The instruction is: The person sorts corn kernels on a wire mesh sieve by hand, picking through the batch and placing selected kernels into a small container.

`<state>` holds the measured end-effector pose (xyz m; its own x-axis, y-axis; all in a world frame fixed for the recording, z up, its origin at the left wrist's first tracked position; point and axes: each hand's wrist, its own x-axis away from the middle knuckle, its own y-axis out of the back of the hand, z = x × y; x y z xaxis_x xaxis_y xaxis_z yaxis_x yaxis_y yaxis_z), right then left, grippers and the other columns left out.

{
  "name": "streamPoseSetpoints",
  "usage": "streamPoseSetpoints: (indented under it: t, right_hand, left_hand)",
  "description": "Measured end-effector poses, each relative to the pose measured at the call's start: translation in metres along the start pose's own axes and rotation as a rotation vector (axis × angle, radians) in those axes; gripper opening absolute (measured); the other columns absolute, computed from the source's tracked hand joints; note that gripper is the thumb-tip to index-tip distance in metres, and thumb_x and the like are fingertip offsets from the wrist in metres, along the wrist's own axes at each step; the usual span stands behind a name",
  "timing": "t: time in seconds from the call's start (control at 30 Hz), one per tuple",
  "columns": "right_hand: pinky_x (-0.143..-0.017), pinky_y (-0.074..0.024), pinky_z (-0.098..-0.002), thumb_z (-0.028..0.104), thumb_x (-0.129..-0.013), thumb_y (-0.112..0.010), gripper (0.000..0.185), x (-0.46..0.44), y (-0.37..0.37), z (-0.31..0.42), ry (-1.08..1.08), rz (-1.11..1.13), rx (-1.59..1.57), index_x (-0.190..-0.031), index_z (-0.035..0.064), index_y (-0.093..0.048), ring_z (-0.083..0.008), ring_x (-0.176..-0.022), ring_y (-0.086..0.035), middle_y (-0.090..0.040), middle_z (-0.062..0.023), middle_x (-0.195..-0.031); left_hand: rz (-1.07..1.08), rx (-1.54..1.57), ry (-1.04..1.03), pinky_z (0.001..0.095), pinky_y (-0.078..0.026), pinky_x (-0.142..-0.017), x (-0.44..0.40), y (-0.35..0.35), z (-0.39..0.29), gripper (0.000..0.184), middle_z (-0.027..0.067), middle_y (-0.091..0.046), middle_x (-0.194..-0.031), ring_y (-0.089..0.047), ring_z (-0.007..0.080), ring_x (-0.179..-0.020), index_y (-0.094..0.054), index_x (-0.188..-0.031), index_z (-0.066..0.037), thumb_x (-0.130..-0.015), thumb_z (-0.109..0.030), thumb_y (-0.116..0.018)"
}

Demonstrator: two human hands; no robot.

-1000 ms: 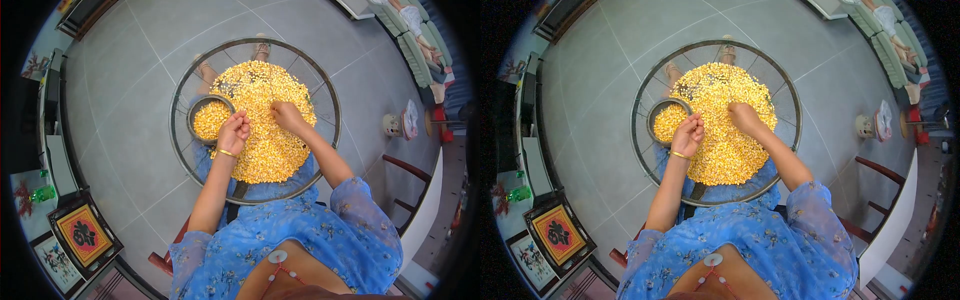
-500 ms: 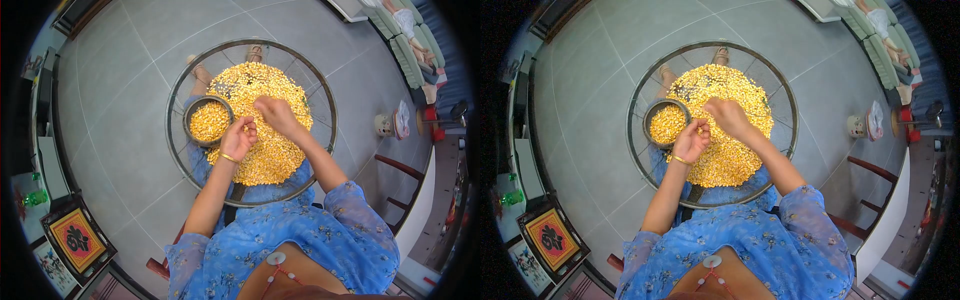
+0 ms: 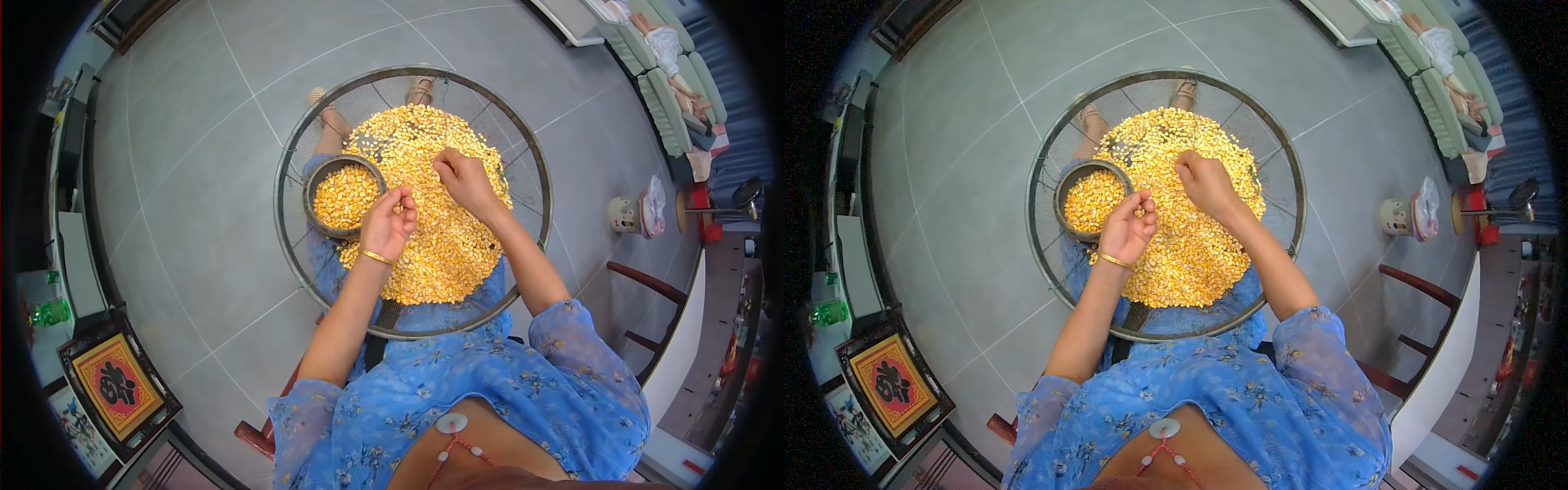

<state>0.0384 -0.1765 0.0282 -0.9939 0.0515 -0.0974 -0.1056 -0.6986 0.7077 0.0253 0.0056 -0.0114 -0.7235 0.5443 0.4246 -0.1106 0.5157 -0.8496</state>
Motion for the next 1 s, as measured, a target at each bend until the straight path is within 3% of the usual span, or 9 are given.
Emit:
streamPoseSetpoints:
  t: [0.03, 0.2, 0.3, 0.4, 0.43, 0.6, 0.67, 0.8, 1.0]
  right_hand:
    - [-0.051, -0.0445, -0.0291, 0.014, -0.088, -0.055, 0.014, 0.005, 0.007, 0.020, 0.025, 0.026, -0.022, -0.088, 0.0005, -0.060, -0.0141, -0.056, -0.059, -0.059, -0.0082, -0.062]
    - [-0.052, -0.0457, -0.0278, 0.015, -0.088, -0.055, 0.016, 0.014, 0.009, 0.045, 0.134, 0.184, -0.294, -0.093, 0.0000, -0.060, -0.0144, -0.057, -0.060, -0.060, -0.0090, -0.064]
    - [-0.060, -0.0494, -0.0410, 0.016, -0.085, -0.056, 0.018, -0.001, -0.008, -0.006, -0.044, 0.059, -0.035, -0.087, -0.0019, -0.058, -0.0345, -0.064, -0.061, -0.062, -0.0182, -0.070]
    - [-0.056, -0.0465, -0.0424, 0.020, -0.085, -0.056, 0.019, 0.009, -0.038, -0.044, -0.080, 0.200, 0.344, -0.088, 0.0008, -0.054, -0.0338, -0.063, -0.061, -0.060, -0.0185, -0.068]
    - [-0.059, -0.0456, -0.0468, 0.021, -0.085, -0.056, 0.021, 0.016, -0.046, -0.046, -0.052, 0.210, 0.375, -0.089, 0.0016, -0.053, -0.0395, -0.068, -0.059, -0.061, -0.0209, -0.072]
    - [-0.060, -0.0460, -0.0461, 0.021, -0.086, -0.055, 0.019, 0.024, -0.034, -0.013, -0.052, 0.289, 0.257, -0.090, 0.0021, -0.053, -0.0384, -0.068, -0.060, -0.061, -0.0214, -0.071]
    - [-0.060, -0.0475, -0.0458, 0.018, -0.084, -0.056, 0.017, 0.022, -0.019, 0.002, -0.074, 0.149, 0.212, -0.089, 0.0008, -0.054, -0.0386, -0.066, -0.061, -0.060, -0.0225, -0.068]
    - [-0.060, -0.0477, -0.0457, 0.020, -0.086, -0.055, 0.030, 0.022, 0.004, 0.028, -0.047, 0.071, 0.157, -0.110, 0.0028, -0.051, -0.0379, -0.068, -0.062, -0.061, -0.0236, -0.069]
    - [-0.063, -0.0499, -0.0421, 0.027, -0.086, -0.057, 0.035, 0.030, 0.011, 0.072, 0.109, 0.275, -0.033, -0.109, 0.0014, -0.052, -0.0350, -0.070, -0.063, -0.063, -0.0208, -0.073]
  left_hand:
    - [-0.025, 0.011, 0.016, 0.0242, -0.040, -0.051, -0.001, -0.001, 0.002, 0.019, 0.0047, -0.054, -0.076, -0.050, 0.0142, -0.063, -0.054, -0.098, -0.003, -0.093, -0.020, -0.046]
    - [-0.137, 0.064, 0.050, 0.0248, -0.041, -0.054, 0.002, -0.014, 0.003, 0.024, 0.0057, -0.054, -0.078, -0.050, 0.0150, -0.065, -0.053, -0.098, -0.003, -0.094, -0.025, -0.044]
    - [-0.023, 0.077, 0.055, 0.0256, -0.042, -0.055, -0.003, 0.001, 0.003, 0.027, 0.0078, -0.054, -0.081, -0.050, 0.0164, -0.068, -0.051, -0.099, -0.003, -0.094, -0.029, -0.045]
    - [-0.012, 0.075, 0.049, 0.0255, -0.041, -0.054, -0.004, 0.004, 0.002, 0.026, 0.0082, -0.054, -0.081, -0.049, 0.0167, -0.067, -0.052, -0.098, -0.003, -0.094, -0.028, -0.045]
    - [-0.014, 0.066, 0.047, 0.0254, -0.041, -0.054, -0.005, 0.003, 0.002, 0.025, 0.0080, -0.054, -0.080, -0.049, 0.0166, -0.067, -0.052, -0.098, -0.003, -0.094, -0.027, -0.045]
    - [-0.030, 0.060, 0.020, 0.0250, -0.041, -0.053, -0.006, 0.007, 0.002, 0.023, 0.0074, -0.054, -0.080, -0.049, 0.0161, -0.066, -0.052, -0.098, -0.004, -0.094, -0.025, -0.045]
    - [-0.016, 0.034, 0.000, 0.0248, -0.041, -0.054, -0.005, 0.007, 0.002, 0.023, 0.0069, -0.054, -0.080, -0.050, 0.0158, -0.066, -0.052, -0.098, -0.004, -0.094, -0.025, -0.045]
    - [-0.014, 0.028, -0.003, 0.0246, -0.041, -0.054, -0.005, 0.006, 0.003, 0.023, 0.0066, -0.054, -0.081, -0.050, 0.0156, -0.067, -0.052, -0.098, -0.004, -0.094, -0.025, -0.045]
    - [-0.099, 0.074, 0.045, 0.0244, -0.041, -0.054, 0.005, -0.019, 0.006, 0.025, 0.0070, -0.054, -0.081, -0.050, 0.0156, -0.069, -0.052, -0.098, -0.003, -0.094, -0.027, -0.046]
